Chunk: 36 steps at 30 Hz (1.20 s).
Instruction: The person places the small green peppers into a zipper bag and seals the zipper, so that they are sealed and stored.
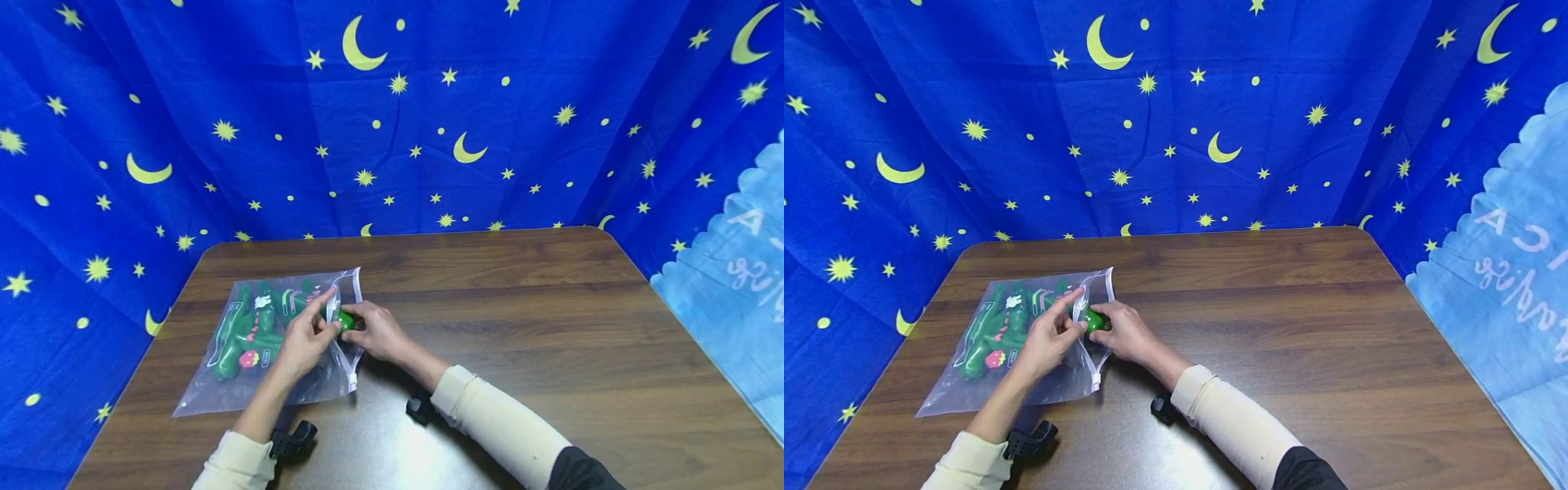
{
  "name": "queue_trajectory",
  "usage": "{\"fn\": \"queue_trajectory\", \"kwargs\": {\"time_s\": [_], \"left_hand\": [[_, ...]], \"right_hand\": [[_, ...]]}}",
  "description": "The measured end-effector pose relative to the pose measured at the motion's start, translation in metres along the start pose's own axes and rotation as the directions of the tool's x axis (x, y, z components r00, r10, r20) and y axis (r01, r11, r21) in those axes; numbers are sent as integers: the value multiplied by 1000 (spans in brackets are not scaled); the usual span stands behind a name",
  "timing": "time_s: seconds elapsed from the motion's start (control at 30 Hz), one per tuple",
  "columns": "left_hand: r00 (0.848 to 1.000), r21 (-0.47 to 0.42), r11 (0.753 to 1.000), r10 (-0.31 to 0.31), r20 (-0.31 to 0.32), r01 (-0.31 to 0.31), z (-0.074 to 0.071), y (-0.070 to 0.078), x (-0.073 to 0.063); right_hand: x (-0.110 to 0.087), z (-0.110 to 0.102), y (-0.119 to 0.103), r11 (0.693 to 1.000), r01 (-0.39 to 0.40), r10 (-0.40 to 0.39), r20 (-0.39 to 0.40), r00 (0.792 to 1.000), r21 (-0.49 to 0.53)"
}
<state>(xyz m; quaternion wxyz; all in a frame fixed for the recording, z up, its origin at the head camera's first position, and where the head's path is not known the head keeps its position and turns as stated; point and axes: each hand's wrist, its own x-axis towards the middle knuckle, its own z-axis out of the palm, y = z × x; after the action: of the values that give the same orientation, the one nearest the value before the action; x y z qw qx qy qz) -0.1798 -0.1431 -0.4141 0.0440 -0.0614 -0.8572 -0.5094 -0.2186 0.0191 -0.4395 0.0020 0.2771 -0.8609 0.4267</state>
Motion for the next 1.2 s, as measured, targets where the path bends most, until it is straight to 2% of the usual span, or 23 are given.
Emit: {"fn": "queue_trajectory", "kwargs": {"time_s": [0.03,0.1,0.27,0.3,0.33,0.6,0.83,0.93,1.2], "left_hand": [[1000,-4,1000,5,1,-5,0,0,0],[1000,-5,1000,-4,5,4,-1,11,-3],[1000,-8,1000,-1,2,1,-1,11,-2],[1000,-8,1000,6,-2,-6,0,6,-1],[1000,-11,1000,10,-5,-10,1,0,1],[1000,-4,1000,7,-5,-7,1,1,1],[1000,1,1000,22,-8,-22,0,-2,1],[1000,0,1000,12,-8,-12,0,-2,1],[1000,16,1000,-6,-8,6,0,0,1]], "right_hand": [[0,0,0,999,5,-5,3,1000,33],[-1,1,0,994,11,-13,15,1000,104],[-2,1,2,970,-28,18,47,999,243],[-2,1,2,965,-38,25,52,998,259],[-2,0,2,963,-44,30,56,998,265],[-5,-4,7,967,-45,35,45,998,251],[-11,-11,13,959,-16,11,19,1000,282],[-15,-14,15,956,-28,20,30,999,293],[-21,-21,16,926,-32,14,51,999,377]]}}
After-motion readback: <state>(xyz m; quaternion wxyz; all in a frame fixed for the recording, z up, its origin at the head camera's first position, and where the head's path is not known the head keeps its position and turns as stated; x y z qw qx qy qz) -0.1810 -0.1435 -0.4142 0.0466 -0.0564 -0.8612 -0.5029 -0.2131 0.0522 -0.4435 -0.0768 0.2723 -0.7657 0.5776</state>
